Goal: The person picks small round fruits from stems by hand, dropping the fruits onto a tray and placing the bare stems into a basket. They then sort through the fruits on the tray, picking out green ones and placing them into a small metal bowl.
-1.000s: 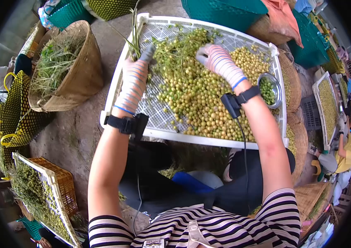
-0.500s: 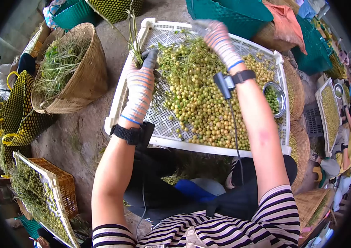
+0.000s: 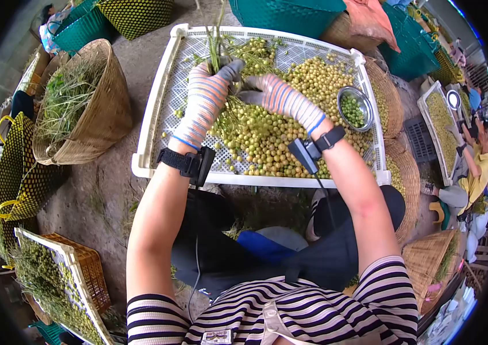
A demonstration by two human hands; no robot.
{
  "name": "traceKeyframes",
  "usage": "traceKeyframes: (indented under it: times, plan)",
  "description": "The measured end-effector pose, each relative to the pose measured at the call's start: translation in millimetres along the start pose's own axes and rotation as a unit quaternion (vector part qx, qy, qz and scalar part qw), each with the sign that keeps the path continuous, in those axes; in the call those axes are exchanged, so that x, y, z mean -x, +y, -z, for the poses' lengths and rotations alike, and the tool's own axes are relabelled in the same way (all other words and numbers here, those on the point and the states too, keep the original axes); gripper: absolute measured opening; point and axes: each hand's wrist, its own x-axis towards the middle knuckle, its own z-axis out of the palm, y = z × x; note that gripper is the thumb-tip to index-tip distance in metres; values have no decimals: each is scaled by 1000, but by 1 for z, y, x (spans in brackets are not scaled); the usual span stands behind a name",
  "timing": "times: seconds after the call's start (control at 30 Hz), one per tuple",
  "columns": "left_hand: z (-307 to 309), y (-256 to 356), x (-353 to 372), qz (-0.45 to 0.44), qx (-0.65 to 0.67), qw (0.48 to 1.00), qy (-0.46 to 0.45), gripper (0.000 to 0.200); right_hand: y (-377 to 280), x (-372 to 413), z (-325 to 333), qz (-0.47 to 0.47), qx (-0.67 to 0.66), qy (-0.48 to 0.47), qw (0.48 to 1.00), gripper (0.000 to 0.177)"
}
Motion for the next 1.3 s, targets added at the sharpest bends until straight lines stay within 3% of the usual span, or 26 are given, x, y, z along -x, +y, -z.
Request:
traceKeyframes:
  times: [0.07,0.13,0.23,0.27,0.37,0.43,0.53,0.63,0.83,0.9,0.93,0.97,1.03,1.1,1.23,1.3]
  plan:
    - [7,6,-1,-10,20,1000,19,15,13,10,-15,-31,-15,-5,999,43]
    - [20,5,-5,-36,62,997,26,15,39,17,-29,-40,45,95,994,49]
    - [25,-2,-3,-26,70,997,33,17,37,16,-30,-44,102,87,990,49]
    - [19,3,4,45,20,997,59,18,33,12,-30,-55,110,79,989,44]
    - [9,-33,8,86,37,995,-35,22,18,5,-30,28,33,57,997,32]
    - [5,-38,8,110,42,993,-21,19,31,-1,-37,42,38,67,996,22]
    - [2,-33,4,156,76,984,-47,14,68,-8,-40,-84,168,74,979,24]
    - [-5,-46,-3,121,110,986,-28,10,48,8,-32,-28,185,109,976,24]
    - [-13,-45,-8,97,120,988,-9,11,52,-4,-13,-134,247,46,959,37]
    - [-12,-45,-11,107,131,986,0,11,76,-11,-17,-58,188,65,978,31]
    - [-13,-47,-12,107,129,986,1,11,93,-13,-21,57,187,125,973,36]
    - [-13,-53,-14,103,127,986,9,11,79,-9,-15,57,185,125,973,36]
    - [-15,-56,-15,99,125,987,18,11,28,0,5,-130,293,17,947,38]
    - [-18,-57,-13,79,109,991,1,18,31,-1,4,-150,354,-6,923,37]
    - [-20,-61,-16,93,95,991,17,18,47,4,-8,-59,426,103,897,30]
    - [-20,-54,-17,90,91,992,21,18,47,6,-10,34,452,194,870,33]
